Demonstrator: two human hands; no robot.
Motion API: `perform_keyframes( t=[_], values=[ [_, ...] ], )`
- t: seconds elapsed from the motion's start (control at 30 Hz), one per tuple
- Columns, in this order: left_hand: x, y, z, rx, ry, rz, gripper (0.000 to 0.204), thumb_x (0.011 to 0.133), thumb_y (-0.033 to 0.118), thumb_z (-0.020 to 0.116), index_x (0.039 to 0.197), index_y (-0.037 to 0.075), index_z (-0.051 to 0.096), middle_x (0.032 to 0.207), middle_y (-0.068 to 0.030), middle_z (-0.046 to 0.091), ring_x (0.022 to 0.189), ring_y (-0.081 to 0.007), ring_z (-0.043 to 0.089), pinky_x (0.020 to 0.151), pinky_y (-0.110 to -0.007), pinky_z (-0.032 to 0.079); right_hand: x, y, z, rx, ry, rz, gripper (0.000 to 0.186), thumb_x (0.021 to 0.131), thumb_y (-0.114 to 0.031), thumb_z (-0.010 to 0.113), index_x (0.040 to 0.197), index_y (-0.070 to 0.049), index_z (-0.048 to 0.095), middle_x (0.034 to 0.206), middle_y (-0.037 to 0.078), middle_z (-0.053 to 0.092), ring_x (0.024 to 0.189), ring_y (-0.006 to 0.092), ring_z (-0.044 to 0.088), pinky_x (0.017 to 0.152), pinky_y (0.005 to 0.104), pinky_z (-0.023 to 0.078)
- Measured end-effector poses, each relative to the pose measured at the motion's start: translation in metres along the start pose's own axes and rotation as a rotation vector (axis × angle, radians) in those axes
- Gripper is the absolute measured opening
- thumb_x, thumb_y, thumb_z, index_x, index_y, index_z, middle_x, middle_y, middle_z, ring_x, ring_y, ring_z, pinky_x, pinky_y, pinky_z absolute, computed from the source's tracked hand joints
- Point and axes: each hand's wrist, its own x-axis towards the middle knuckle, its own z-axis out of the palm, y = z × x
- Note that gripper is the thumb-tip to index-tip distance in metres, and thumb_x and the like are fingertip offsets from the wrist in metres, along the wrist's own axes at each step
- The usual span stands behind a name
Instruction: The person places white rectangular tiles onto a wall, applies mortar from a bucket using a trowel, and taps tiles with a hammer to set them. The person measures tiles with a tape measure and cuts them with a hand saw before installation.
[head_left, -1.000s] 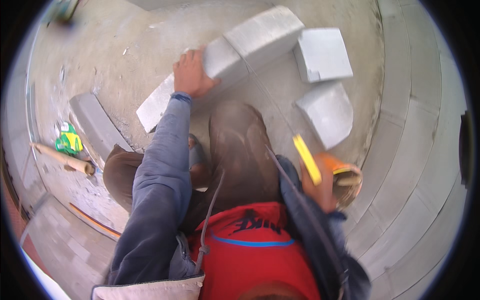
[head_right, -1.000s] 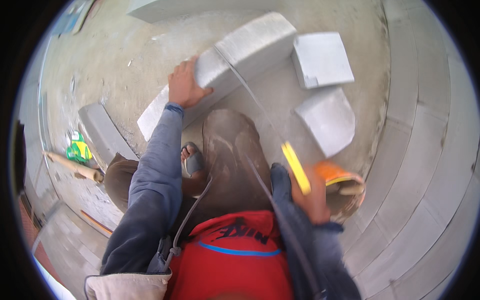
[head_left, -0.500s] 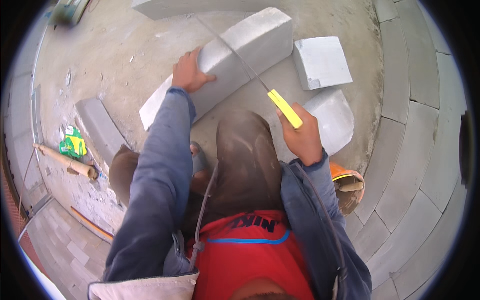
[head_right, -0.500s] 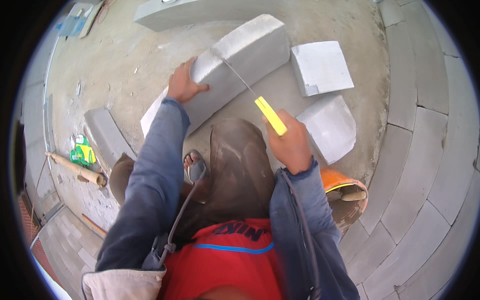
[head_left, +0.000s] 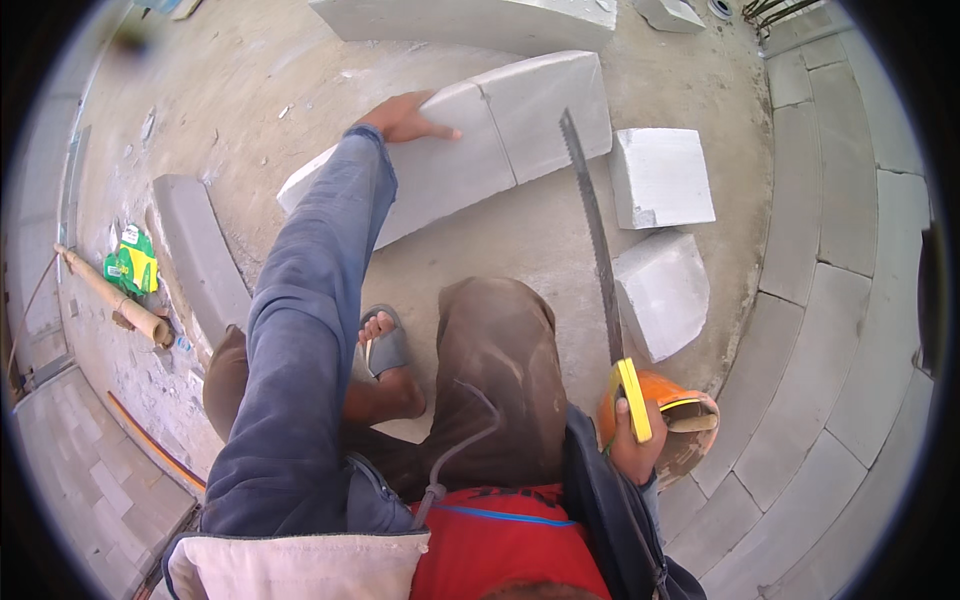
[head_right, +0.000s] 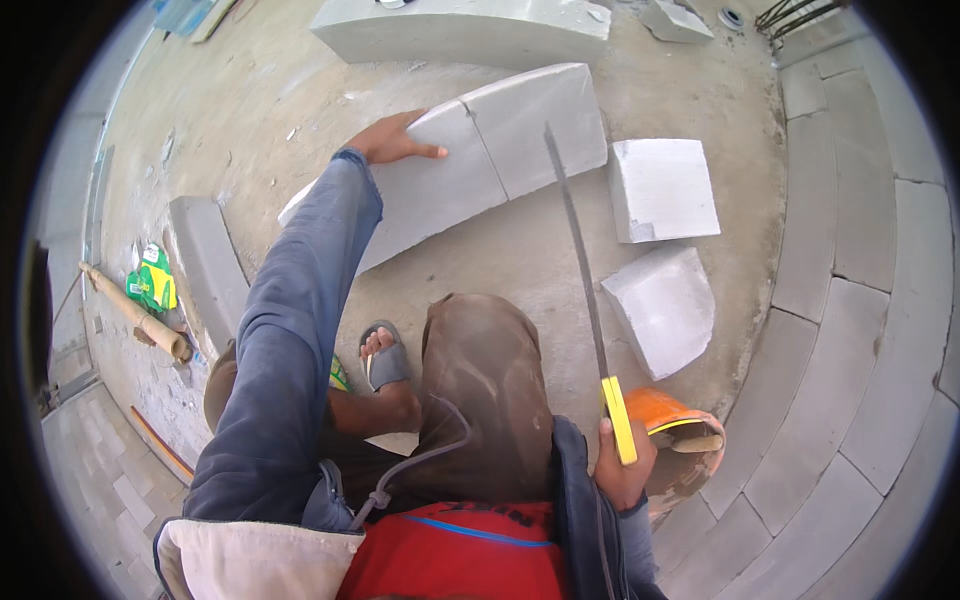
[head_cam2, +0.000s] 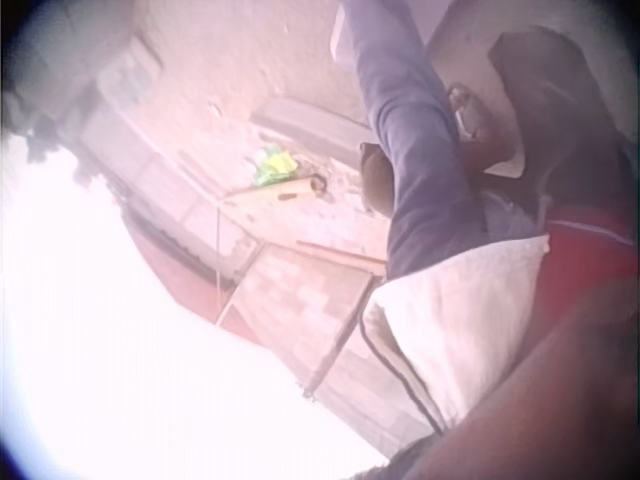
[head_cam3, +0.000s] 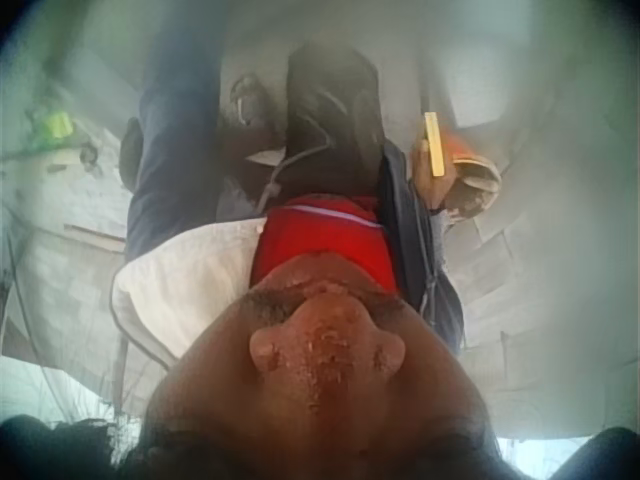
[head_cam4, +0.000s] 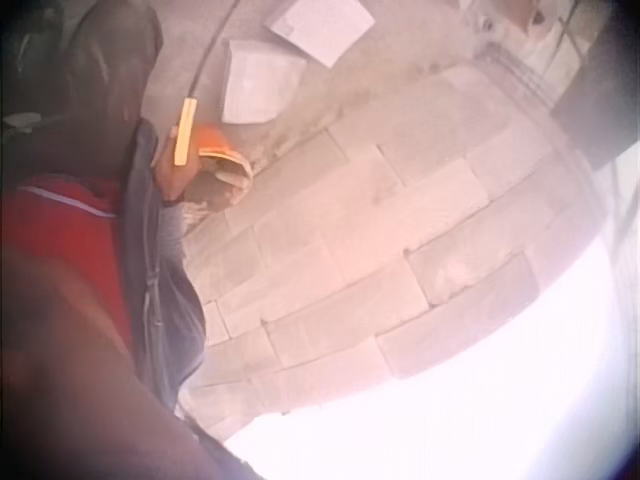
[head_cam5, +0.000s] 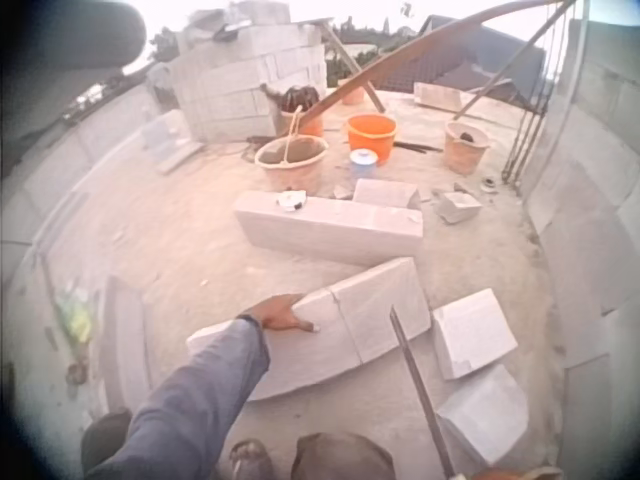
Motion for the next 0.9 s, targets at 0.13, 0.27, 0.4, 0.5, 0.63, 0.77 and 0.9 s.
perform_keyframes(
  t=[0.13,0.27,0.4,0.5,0.63,0.77,0.9],
  values=[
    [0.005,-0.002,0.002,0.207,0.083,-0.128,0.116,0.07,0.078,0.083,0.158,0.008,0.053,0.141,-0.0212,0.069,0.131,-0.037,0.066,0.113,-0.045,0.05,-0.002,0.026,0.028,0.123,-0.017,0.196,0.028,0.104,-0.014,0.073,0.085,-0.001,0.057,0.069,0.007,0.053,0.064,0.0145,0.048,0.059,0.035,0.041],
    [0.012,-0.023,0.025,0.342,0.257,-0.14,0.12,0.071,0.081,0.083,0.157,0.004,0.052,0.154,-0.0258,0.058,0.142,-0.0395,0.057,0.119,-0.048,0.044,0.001,0.035,0.039,0.075,0.006,0.066,0.028,0.108,-0.018,0.069,0.088,-0.002,0.059,0.073,0.0,0.053,0.068,0.01,0.048,0.062,0.0297,0.039],
    [-0.006,-0.052,0.066,0.293,0.59,-0.145,0.111,0.082,0.082,0.074,0.155,0.001,0.052,0.162,-0.0241,0.05,0.155,-0.0352,0.042,0.125,-0.057,0.031,0.01,0.035,0.056,0.211,0.1,0.165,0.021,0.108,-0.017,0.069,0.097,-0.001,0.062,0.08,0.002,0.061,0.072,0.0096,0.053,0.063,0.0279,0.042],
    [-0.072,-0.101,0.114,0.216,1.168,-0.522,0.101,0.088,0.077,0.072,0.153,0.002,0.055,0.158,-0.0217,0.054,0.152,-0.0376,0.044,0.125,-0.058,0.031,0.057,0.042,0.101,0.355,0.158,0.06,0.019,0.108,-0.014,0.068,0.118,0.001,0.061,0.103,0.011,0.075,0.079,0.0082,0.059,0.067,0.0251,0.047],
    [-0.16,-0.206,0.192,-0.247,1.413,-0.811,0.097,0.091,0.073,0.073,0.14,-0.011,0.061,0.138,-0.033,0.065,0.124,-0.0425,0.064,0.109,-0.053,0.048,0.203,0.002,0.196,0.386,0.125,-0.182,0.046,0.106,-0.014,0.069,0.142,0.005,0.048,0.142,0.025,0.067,0.128,0.0342,0.067,0.107,0.0435,0.051],
    [-0.176,-0.179,0.206,-0.708,1.186,-0.724,0.074,0.104,0.063,0.063,0.117,-0.009,0.075,0.099,-0.0212,0.079,0.09,-0.0333,0.074,0.083,-0.045,0.057,0.327,-0.001,0.243,0.042,0.311,-0.071,0.038,0.101,-0.017,0.073,0.124,0.002,0.05,0.114,0.034,0.07,0.108,0.0528,0.067,0.092,0.0521,0.054],
    [-0.167,-0.171,0.212,-0.859,1.168,-0.582,0.07,0.109,0.056,0.059,0.137,-0.008,0.066,0.127,-0.0206,0.074,0.116,-0.0294,0.069,0.102,-0.04,0.051,0.409,0.02,0.245,-0.128,0.369,-0.175,0.038,0.098,-0.016,0.073,0.123,0.001,0.05,0.113,0.034,0.071,0.107,0.0527,0.068,0.09,0.0571,0.054]
  ],
)
